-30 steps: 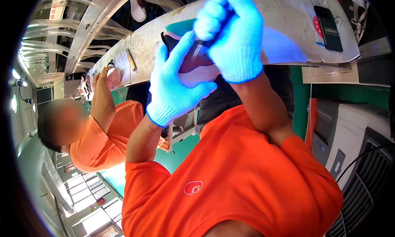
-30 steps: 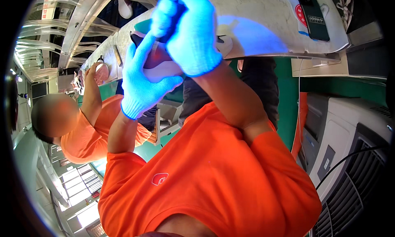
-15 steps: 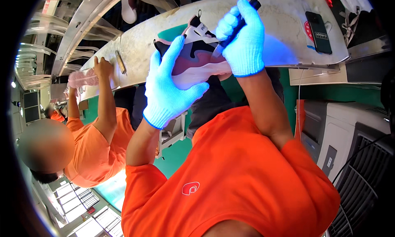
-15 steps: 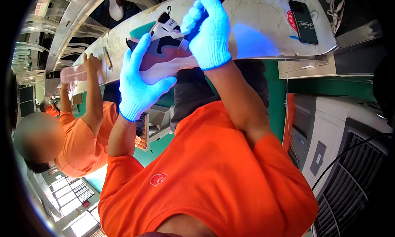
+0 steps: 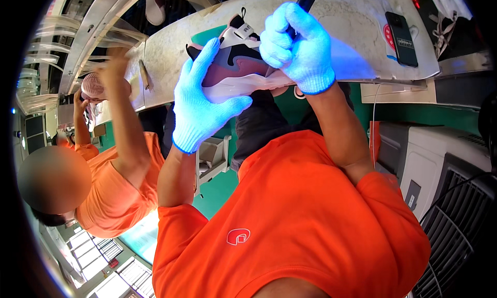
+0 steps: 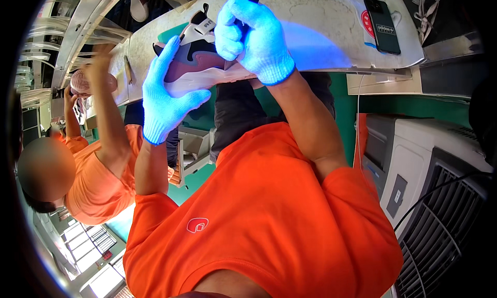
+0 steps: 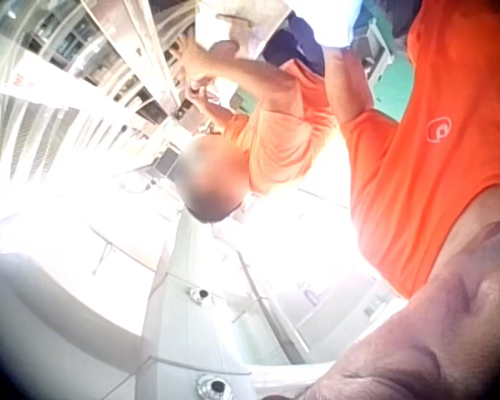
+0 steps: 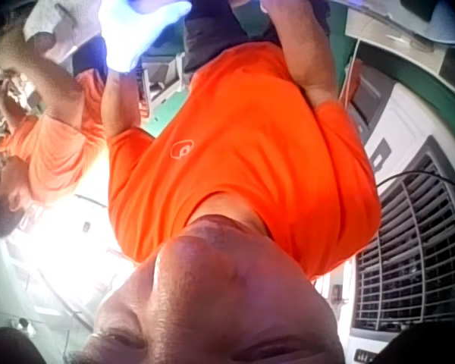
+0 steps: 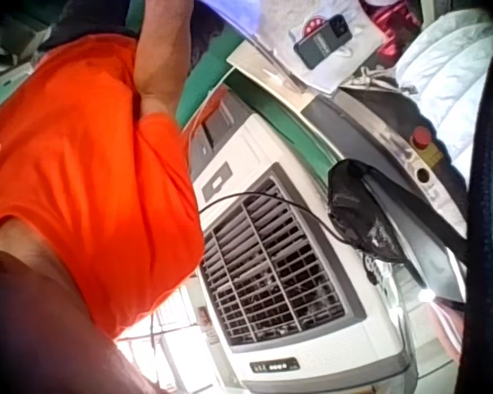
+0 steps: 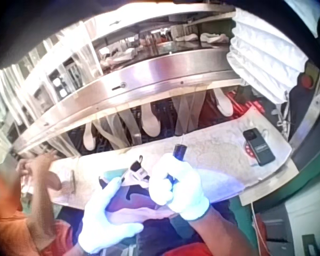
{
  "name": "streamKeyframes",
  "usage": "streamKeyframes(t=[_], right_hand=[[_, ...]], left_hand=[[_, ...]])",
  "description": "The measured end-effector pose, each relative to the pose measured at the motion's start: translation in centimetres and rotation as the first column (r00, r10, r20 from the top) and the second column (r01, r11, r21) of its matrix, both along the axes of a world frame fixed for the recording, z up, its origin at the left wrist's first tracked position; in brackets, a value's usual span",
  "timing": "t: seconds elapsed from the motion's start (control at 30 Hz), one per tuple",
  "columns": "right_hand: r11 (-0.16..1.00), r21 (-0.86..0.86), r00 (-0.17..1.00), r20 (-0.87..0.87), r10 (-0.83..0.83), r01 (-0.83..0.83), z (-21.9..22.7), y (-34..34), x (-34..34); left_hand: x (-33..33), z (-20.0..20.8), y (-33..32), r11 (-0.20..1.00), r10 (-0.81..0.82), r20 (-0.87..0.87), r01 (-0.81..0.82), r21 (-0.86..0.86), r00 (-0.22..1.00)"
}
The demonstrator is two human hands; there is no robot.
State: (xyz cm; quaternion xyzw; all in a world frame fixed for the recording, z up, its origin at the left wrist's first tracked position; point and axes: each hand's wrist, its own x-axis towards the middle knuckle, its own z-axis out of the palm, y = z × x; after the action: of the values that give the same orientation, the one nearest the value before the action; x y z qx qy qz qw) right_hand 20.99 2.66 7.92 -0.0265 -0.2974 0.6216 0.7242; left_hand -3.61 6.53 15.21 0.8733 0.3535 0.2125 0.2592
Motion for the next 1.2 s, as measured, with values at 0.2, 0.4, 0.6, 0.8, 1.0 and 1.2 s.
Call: streamKeyframes(t=[0.2,0.4,0.6,0.8,1.0,1.2], right_hand=[[0.897,-0.322,0.953,0.127,-0.275,0.302,2.0,-0.3,-1.9],[0.766,-0.426,0.868,0.108,-0.485,0.481,2.2,-0.6,-3.3],[0.986,-0.162,0.998,0.04,-0.039,0.045,0.7,0.4,-0.9],[0.877,-0.371,0.946,0.225,-0.234,0.305,2.3,0.0,-3.2],[0.874,-0.323,0.919,0.281,-0.277,0.362,2.7,-0.6,-3.6],[0.866,-0.336,0.925,0.225,-0.307,0.369,2.3,-1.3,-4.1]], left_hand=[[-0.1,-0.3,-0.2,0.999,0.022,-0.012,-0.023,-0.041,1.0],[-0.2,-0.8,-0.1,1.0,-0.004,0.009,0.004,0.008,1.0],[-0.4,-0.6,0.3,0.998,-0.024,0.001,0.024,-0.051,1.0],[-1.1,-1.2,0.0,0.997,0.012,-0.016,-0.014,-0.081,1.0],[-0.5,-1.1,-0.6,0.985,0.081,-0.026,-0.084,-0.15,0.996],[1.7,-0.9,-1.3,0.98,0.199,-0.106,-0.2,0.005,0.974]])
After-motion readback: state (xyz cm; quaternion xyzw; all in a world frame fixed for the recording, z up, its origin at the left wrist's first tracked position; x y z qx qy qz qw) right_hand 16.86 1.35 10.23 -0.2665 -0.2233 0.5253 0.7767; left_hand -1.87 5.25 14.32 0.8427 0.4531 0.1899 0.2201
